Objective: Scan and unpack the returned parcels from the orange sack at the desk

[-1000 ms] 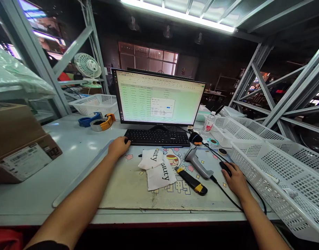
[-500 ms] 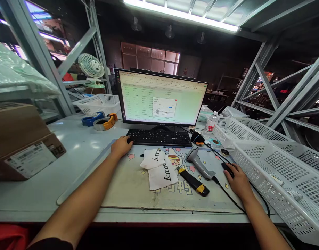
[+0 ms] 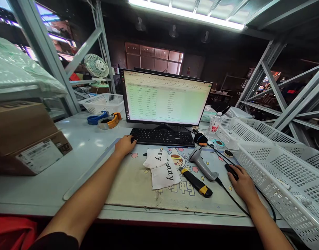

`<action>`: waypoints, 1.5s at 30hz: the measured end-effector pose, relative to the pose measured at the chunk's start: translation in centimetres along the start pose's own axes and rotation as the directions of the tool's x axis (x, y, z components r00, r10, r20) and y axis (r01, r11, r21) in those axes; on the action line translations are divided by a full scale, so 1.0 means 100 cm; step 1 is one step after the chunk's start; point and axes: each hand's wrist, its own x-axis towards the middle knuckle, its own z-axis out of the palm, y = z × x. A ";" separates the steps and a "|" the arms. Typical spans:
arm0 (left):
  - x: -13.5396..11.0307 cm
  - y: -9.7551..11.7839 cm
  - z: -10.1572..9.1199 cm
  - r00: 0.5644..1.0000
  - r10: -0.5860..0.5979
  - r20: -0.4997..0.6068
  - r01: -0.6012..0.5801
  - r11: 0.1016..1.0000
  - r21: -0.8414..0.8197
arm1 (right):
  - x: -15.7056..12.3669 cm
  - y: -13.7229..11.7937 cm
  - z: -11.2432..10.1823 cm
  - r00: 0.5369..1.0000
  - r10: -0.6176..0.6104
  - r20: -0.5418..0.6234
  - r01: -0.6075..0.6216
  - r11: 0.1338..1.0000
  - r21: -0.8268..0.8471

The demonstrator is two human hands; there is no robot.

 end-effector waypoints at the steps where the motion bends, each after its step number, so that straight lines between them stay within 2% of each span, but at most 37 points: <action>1: 0.000 0.000 0.000 1.000 0.000 0.002 0.000 1.000 0.000 | -0.001 0.000 0.000 1.000 -0.001 0.004 0.001 1.000 0.000; 11: -0.001 0.003 0.002 1.000 -0.027 0.009 0.027 1.000 -0.011 | -0.004 0.000 -0.008 0.999 0.000 0.054 0.000 1.000 0.008; 16: -0.004 0.004 0.001 1.000 -0.027 -0.005 0.027 1.000 -0.016 | -0.005 -0.003 -0.010 0.999 -0.046 0.026 0.045 0.999 0.018; 24: -0.006 0.005 -0.001 1.000 -0.017 -0.010 0.017 1.000 -0.015 | -0.005 -0.009 -0.011 1.000 -0.022 0.010 0.022 1.000 0.010; 35: -0.006 0.005 -0.002 1.000 -0.024 0.004 0.024 1.000 -0.008 | -0.004 -0.005 -0.009 0.997 -0.067 0.024 0.067 0.997 0.027; 45: -0.001 0.004 -0.001 1.000 -0.004 0.013 0.003 1.000 0.005 | -0.004 -0.025 -0.020 0.997 -0.078 -0.014 0.079 0.997 0.024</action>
